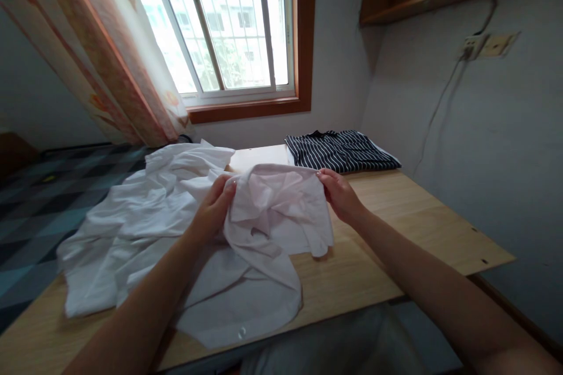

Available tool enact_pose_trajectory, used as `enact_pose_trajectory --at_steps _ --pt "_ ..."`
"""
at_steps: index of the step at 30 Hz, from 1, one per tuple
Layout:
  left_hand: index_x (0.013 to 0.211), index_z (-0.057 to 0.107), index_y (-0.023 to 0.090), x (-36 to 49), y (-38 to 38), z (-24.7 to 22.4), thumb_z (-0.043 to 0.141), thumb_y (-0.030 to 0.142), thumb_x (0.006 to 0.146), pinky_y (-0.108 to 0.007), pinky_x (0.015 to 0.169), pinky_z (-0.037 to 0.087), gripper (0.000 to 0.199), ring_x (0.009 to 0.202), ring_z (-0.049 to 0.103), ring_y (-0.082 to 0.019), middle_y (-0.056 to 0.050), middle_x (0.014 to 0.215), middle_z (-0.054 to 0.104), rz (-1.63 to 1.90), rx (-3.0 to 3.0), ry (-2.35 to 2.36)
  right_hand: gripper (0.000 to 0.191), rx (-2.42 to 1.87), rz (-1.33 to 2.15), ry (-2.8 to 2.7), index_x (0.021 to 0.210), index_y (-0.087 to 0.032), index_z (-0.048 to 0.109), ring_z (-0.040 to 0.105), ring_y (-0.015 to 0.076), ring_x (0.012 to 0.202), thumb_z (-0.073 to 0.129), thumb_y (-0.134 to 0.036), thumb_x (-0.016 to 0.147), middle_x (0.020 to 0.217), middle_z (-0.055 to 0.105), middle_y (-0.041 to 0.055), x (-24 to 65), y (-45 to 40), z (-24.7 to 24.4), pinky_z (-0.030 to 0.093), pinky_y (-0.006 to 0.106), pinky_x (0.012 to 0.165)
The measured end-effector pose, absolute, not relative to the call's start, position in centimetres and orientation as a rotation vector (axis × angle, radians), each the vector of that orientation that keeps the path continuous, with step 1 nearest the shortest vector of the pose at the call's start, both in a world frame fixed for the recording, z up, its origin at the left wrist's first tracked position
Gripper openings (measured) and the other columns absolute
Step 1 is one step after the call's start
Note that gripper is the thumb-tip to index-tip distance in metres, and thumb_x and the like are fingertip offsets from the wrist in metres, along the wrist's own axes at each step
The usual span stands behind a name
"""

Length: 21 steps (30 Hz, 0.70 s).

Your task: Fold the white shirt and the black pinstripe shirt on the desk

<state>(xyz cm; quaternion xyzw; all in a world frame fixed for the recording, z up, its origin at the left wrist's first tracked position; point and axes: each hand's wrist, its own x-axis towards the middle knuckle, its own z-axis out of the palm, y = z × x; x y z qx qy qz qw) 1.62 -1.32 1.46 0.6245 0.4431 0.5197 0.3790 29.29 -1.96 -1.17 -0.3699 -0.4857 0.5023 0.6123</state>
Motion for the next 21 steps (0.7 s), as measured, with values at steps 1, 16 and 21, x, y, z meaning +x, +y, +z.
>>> enact_pose_trajectory --at_steps 1,16,21 --pt "0.090 0.062 0.022 1.6 -1.4 1.6 0.065 0.059 0.078 -0.023 0.066 0.050 0.039 0.075 0.060 -0.016 0.002 0.080 0.065 1.302 1.691 1.155 0.025 -0.839 1.203 -1.086 0.071 -0.021 0.050 0.034 0.0079 0.050 0.064 -0.042 0.074 0.057 0.039 -0.0081 29.3 -2.2 -0.9 0.033 0.018 0.045" --pt "0.080 0.074 0.016 2.2 -2.5 1.9 0.078 0.058 0.066 -0.026 0.051 0.048 0.044 0.062 0.063 -0.021 -0.005 0.072 0.073 1.080 1.380 1.076 0.020 -0.626 1.473 -0.940 0.084 -0.022 0.057 0.059 0.0113 0.066 0.069 -0.036 0.078 0.077 0.063 -0.0025 29.3 -2.5 -0.8 0.053 0.024 0.058" --pt "0.083 0.074 0.015 2.3 -2.3 1.7 0.080 0.051 0.067 -0.028 0.052 0.052 0.040 0.062 0.067 -0.023 -0.007 0.073 0.075 1.112 1.276 1.065 0.020 -0.582 1.532 -0.913 0.087 -0.021 0.060 0.064 0.0130 0.076 0.071 -0.036 0.078 0.086 0.068 0.0008 29.3 -2.6 -0.7 0.058 0.027 0.067"
